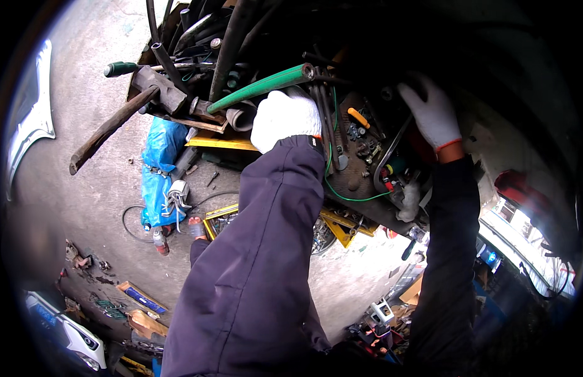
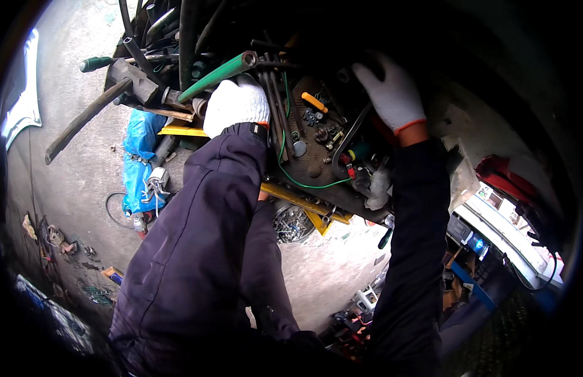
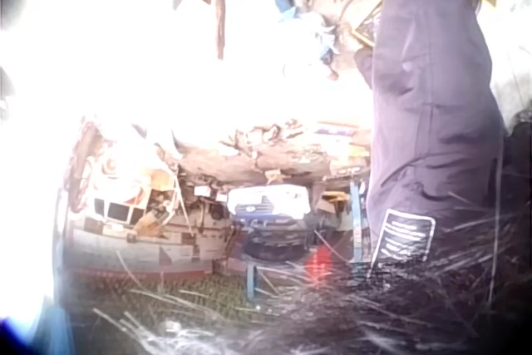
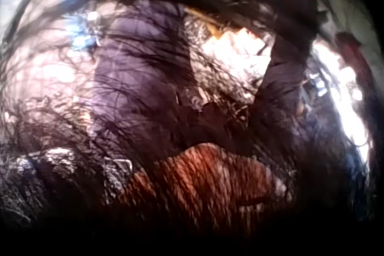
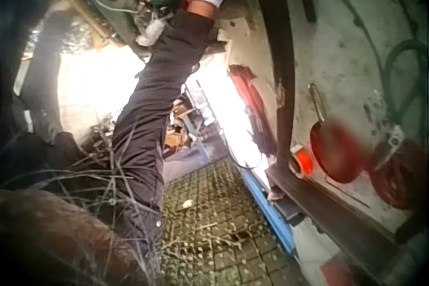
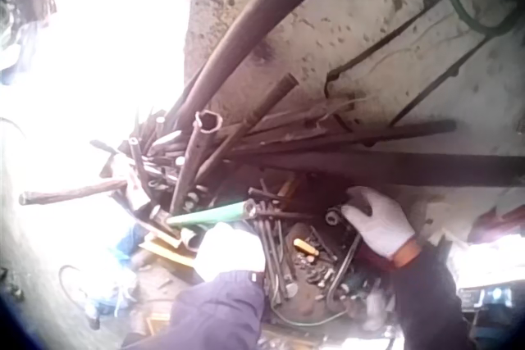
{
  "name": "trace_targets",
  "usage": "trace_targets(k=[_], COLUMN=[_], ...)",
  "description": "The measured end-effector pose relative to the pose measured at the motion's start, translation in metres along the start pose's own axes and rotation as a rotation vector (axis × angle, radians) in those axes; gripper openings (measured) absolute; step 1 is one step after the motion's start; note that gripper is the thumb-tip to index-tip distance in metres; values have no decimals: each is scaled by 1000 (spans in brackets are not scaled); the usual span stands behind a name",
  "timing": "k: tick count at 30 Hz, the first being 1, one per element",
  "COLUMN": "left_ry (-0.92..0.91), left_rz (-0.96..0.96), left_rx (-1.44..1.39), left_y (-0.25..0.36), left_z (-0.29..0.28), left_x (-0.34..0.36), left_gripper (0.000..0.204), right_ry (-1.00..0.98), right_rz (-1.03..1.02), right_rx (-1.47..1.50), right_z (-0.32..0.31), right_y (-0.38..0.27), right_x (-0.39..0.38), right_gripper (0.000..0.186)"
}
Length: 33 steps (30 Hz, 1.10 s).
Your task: The person manipulates various mechanical parts and canisters on a cluttered workbench, picking up a radiator-like component, moving it aside, and using a tool to interact with wires and connectors.
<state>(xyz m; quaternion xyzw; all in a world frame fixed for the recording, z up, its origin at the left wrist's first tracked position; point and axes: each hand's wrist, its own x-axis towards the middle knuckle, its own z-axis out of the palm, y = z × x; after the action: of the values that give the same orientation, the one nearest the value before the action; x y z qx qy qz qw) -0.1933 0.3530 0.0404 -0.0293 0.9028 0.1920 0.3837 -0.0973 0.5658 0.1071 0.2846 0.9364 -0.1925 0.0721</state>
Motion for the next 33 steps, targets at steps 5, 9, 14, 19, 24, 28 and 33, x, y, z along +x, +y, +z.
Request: trace_targets(k=[5,9,14,19,24,28,33], left_ry=[3,4,2,6,13,16,49], left_rz=[-3,-5,-7,-24,-26,-6,-1], left_rx=[-3,-2,-8,-17,-25,-22,-9], left_y=[0,1,1,-1,-3,1,-1], left_z=[0,0,-1,-1,2,3,3], left_x=[0,-1,-2,0,0,-1,1], left_gripper=[36,36,37,38,39,40,41], right_ry=[-26,-306,-321,-83,117,278,313], right_rz=[2,113,159,115,11,163,221], right_rx=[-288,-819,-800,-239,-161,-187,-458], right_z=[-12,4,18,-24,-45,-52,-22], right_y=[13,-16,-15,-12,0,23,20], right_x=[3,10,17,4,-6,-9,-5], right_gripper=[37,47,40,43,47,49,53])
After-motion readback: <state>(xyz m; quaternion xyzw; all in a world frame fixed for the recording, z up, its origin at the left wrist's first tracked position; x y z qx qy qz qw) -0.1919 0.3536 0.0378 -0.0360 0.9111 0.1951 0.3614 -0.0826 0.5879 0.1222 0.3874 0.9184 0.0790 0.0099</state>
